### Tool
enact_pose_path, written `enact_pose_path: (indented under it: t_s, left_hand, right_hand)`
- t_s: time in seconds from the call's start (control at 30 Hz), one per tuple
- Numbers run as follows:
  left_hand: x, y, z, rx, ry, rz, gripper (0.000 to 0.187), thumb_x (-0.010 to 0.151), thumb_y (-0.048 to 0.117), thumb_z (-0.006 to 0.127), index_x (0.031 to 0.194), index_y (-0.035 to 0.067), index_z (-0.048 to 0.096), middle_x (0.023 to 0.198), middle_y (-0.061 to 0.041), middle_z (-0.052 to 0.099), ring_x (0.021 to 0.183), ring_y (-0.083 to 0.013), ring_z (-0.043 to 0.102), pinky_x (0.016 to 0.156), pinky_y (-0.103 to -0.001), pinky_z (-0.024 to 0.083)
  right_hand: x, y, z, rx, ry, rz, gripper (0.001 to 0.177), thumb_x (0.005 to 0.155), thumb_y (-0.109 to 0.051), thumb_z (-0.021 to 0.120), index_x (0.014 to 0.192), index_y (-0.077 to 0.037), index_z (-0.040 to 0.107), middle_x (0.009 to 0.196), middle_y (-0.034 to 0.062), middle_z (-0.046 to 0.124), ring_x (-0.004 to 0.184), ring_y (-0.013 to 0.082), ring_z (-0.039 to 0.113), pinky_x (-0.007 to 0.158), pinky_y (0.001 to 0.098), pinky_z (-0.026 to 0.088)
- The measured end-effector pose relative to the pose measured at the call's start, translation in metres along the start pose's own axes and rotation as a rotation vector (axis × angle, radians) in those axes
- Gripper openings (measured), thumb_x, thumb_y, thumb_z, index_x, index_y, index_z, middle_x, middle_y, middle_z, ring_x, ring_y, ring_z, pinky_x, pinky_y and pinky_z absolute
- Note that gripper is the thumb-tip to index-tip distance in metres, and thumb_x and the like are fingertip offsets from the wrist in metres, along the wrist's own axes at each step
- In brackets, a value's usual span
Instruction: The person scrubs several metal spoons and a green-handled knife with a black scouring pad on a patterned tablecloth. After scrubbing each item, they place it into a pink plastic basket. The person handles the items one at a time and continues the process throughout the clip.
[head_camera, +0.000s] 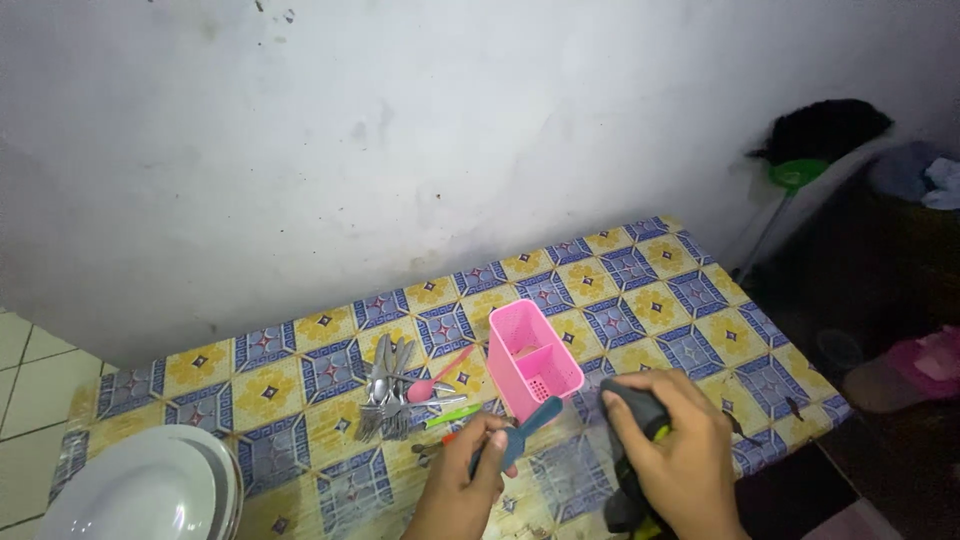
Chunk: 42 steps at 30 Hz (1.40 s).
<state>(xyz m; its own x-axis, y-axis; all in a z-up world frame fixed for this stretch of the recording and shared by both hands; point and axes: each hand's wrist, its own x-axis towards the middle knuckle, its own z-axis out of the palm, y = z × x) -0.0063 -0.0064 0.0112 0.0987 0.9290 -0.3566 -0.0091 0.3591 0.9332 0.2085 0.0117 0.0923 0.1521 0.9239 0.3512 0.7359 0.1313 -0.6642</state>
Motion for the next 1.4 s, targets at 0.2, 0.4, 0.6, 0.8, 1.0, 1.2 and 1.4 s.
enact_pose_path:
  t_s: [0.2,0.4,0.6,0.8,1.0,1.2,1.4]
  left_hand:
    - [0.009,-0.023,0.000,0.290,0.054,0.458,0.032,0.090,0.014,0.059,0.121,0.008,0.061,0.109,-0.007,0.074,0.096,-0.0166,0.070,0.086,-0.034,0.057]
    - [0.012,-0.032,0.005,0.366,0.067,0.384,0.029,0.086,0.013,0.065,0.115,0.011,0.066,0.099,-0.006,0.076,0.091,-0.0173,0.076,0.080,-0.033,0.059]
    - [-0.003,-0.021,0.011,0.432,0.029,0.421,0.026,0.089,0.017,0.057,0.114,0.017,0.061,0.086,-0.003,0.067,0.080,-0.0191,0.066,0.076,-0.035,0.051]
    - [-0.009,-0.001,0.009,0.488,0.079,0.352,0.022,0.093,0.016,0.054,0.114,0.015,0.057,0.085,-0.005,0.072,0.071,-0.0227,0.073,0.070,-0.038,0.054]
    - [-0.012,0.005,0.011,0.394,-0.122,0.333,0.021,0.100,0.009,0.045,0.120,0.010,0.044,0.077,-0.001,0.068,0.043,-0.0131,0.064,0.046,-0.033,0.051]
    - [-0.006,0.001,0.012,0.490,-0.086,0.435,0.031,0.096,0.008,0.050,0.127,0.010,0.045,0.073,-0.007,0.068,0.064,-0.0262,0.071,0.062,-0.046,0.051]
    - [-0.012,0.014,0.006,0.393,-0.224,0.287,0.023,0.101,0.008,0.048,0.123,0.011,0.045,0.079,-0.004,0.065,0.072,-0.0139,0.065,0.069,-0.038,0.051]
  right_hand:
    - [-0.007,-0.002,-0.002,0.106,-0.038,0.080,0.019,0.075,-0.010,0.080,0.094,-0.005,0.079,0.086,0.0057,0.078,0.065,0.0168,0.069,0.059,0.0295,0.056]
    - [-0.020,0.011,0.023,0.031,-0.142,-0.148,0.019,0.076,-0.020,0.079,0.093,-0.012,0.080,0.091,0.0065,0.077,0.067,0.0168,0.075,0.058,0.0318,0.071]
    - [-0.033,0.029,0.049,-0.241,-0.138,-0.268,0.009,0.072,-0.017,0.081,0.082,-0.017,0.079,0.090,-0.0026,0.072,0.047,0.0112,0.064,0.047,0.0271,0.057]
    - [-0.029,0.007,0.021,-0.076,-0.073,-0.090,0.022,0.068,-0.017,0.083,0.090,-0.012,0.082,0.091,0.0046,0.075,0.065,0.0161,0.074,0.055,0.0294,0.063]
    - [-0.025,0.003,0.021,-0.118,-0.078,-0.164,0.027,0.069,-0.016,0.083,0.095,-0.013,0.079,0.094,0.0020,0.071,0.058,0.0160,0.069,0.052,0.0308,0.057]
    - [-0.041,0.000,0.038,-0.114,-0.119,-0.306,0.022,0.071,-0.017,0.082,0.092,-0.015,0.079,0.098,0.0019,0.070,0.057,0.0166,0.069,0.053,0.0298,0.057]
    - [-0.022,0.000,0.023,-0.206,-0.092,-0.235,0.025,0.070,-0.017,0.083,0.094,-0.013,0.077,0.094,0.0011,0.068,0.055,0.0188,0.068,0.053,0.0331,0.056]
